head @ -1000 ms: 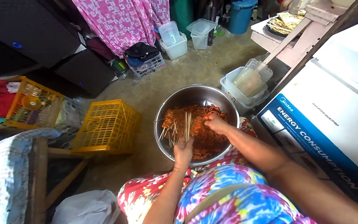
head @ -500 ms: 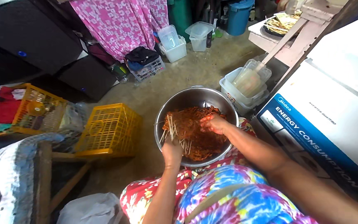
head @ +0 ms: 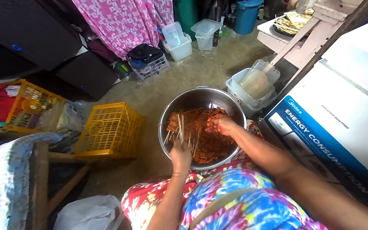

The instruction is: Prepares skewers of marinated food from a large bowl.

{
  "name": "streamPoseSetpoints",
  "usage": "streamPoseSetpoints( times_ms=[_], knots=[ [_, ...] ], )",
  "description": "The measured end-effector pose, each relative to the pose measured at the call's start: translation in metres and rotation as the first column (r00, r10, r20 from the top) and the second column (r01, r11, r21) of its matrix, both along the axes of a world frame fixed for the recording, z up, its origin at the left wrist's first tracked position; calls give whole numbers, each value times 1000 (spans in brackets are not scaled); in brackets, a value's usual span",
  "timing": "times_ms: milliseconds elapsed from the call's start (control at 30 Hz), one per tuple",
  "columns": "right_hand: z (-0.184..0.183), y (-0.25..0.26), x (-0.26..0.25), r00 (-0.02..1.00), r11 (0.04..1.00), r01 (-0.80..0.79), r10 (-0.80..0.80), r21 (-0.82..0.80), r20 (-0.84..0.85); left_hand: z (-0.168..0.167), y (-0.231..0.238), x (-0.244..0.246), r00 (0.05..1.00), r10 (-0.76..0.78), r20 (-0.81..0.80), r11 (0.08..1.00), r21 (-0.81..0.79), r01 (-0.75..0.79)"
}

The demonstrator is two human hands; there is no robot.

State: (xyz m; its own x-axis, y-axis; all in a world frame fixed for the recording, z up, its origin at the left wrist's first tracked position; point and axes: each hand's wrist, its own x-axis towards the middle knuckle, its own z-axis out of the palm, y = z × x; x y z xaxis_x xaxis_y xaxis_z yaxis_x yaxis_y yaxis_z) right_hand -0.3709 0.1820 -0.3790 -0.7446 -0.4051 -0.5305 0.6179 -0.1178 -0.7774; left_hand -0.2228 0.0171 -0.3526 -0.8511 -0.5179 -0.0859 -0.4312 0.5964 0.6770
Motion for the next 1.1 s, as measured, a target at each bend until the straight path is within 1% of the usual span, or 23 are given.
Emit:
streamPoseSetpoints(
  times_ms=[67,133,167,233,300,400,667,833,1100],
  knots=[
    [2,0,-1,1000,999,12,-11,-47,21,-8,4,0,995,-56,-86,986,152,69],
    [4,-1,-2,999,997,17,-14,-79,42,-22,12,-2,985,-94,-144,932,336,138],
    [5,0,-2,999,996,17,-13,-91,46,-27,17,-3,982,-111,-155,901,402,165],
    [6,1,-2,999,994,2,2,-109,36,-31,20,-4,976,-137,-168,860,469,202],
    [7,2,-2,999,993,-21,23,-116,22,-33,17,-4,975,-126,-185,835,510,205],
    [8,1,-1,999,993,-38,40,-110,16,-35,13,-3,978,-77,-193,829,533,171],
    [7,3,-1,1000,997,-13,14,-71,6,-36,14,0,963,-46,-264,821,540,187],
    [7,3,-1,1000,997,4,-3,-81,13,-34,14,-1,969,-37,-244,819,549,169],
    [6,5,0,999,996,-33,30,-79,-30,-35,14,0,969,-24,-246,822,547,159]
  ],
)
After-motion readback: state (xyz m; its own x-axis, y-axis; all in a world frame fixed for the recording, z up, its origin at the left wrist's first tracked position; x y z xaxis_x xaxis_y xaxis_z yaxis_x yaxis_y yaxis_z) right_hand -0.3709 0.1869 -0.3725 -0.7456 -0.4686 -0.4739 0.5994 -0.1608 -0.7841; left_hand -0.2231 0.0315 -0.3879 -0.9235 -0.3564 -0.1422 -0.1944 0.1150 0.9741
